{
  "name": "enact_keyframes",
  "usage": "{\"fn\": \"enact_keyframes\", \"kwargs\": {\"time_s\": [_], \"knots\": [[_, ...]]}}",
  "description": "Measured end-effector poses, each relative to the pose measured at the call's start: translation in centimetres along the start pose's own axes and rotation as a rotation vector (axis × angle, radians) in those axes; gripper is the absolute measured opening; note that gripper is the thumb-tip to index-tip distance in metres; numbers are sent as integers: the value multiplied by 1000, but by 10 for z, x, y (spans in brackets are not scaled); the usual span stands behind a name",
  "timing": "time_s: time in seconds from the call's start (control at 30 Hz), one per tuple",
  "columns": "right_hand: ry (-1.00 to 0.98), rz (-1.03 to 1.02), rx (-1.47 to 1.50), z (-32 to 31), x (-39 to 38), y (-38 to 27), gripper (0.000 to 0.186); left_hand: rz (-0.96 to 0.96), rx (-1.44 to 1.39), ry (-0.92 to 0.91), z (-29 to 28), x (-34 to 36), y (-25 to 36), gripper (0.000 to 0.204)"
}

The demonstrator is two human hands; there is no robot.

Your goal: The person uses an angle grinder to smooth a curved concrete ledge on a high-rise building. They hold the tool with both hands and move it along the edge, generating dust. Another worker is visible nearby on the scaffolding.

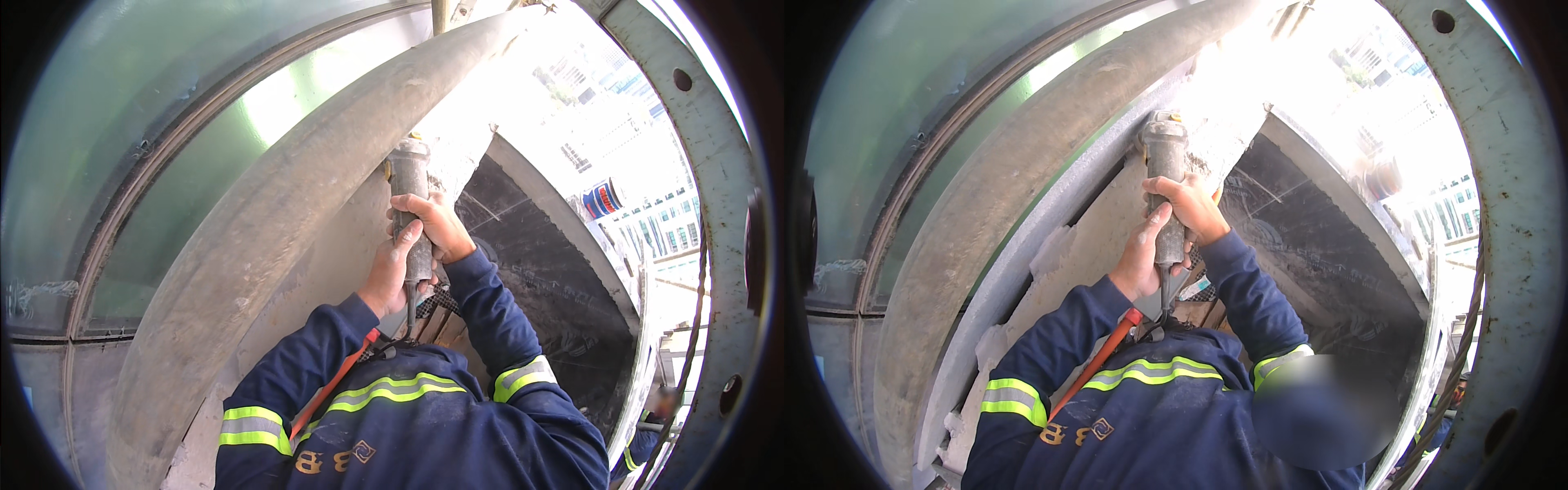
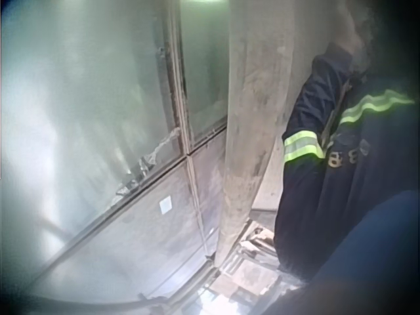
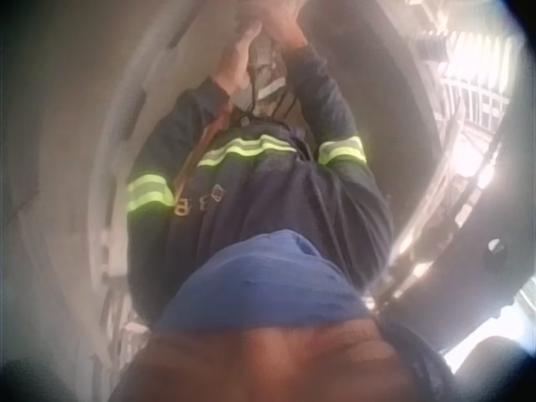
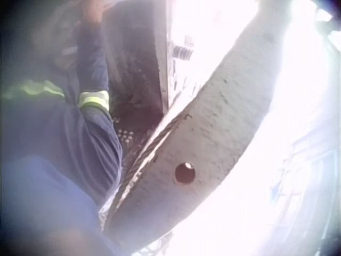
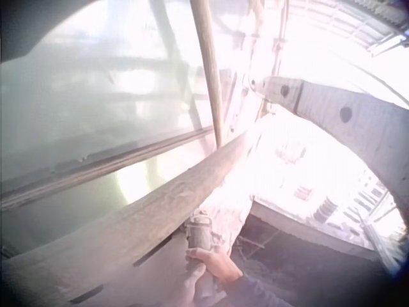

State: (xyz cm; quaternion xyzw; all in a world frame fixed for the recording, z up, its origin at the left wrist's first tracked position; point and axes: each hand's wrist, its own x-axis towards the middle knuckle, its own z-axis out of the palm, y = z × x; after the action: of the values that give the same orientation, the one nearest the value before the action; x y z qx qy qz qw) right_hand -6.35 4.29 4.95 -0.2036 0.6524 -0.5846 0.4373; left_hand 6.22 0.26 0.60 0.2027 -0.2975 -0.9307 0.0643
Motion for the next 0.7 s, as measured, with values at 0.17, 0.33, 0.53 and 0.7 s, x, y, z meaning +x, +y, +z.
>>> {"fn": "enact_keyframes", "kwargs": {"time_s": [0.17,0.33,0.53,0.7], "knots": [[46,29,-43,0,4,-1,28,26,3,-10,0,3,3,49],[38,25,1,11,-16,-6,27,18,2,15,4,-13,0,50],[-15,-27,-29,11,-28,3,26,33,-8,8,5,-30,-9,51],[-28,-16,-1,16,-37,6,30,26,-3,-3,1,-38,-14,51]]}}
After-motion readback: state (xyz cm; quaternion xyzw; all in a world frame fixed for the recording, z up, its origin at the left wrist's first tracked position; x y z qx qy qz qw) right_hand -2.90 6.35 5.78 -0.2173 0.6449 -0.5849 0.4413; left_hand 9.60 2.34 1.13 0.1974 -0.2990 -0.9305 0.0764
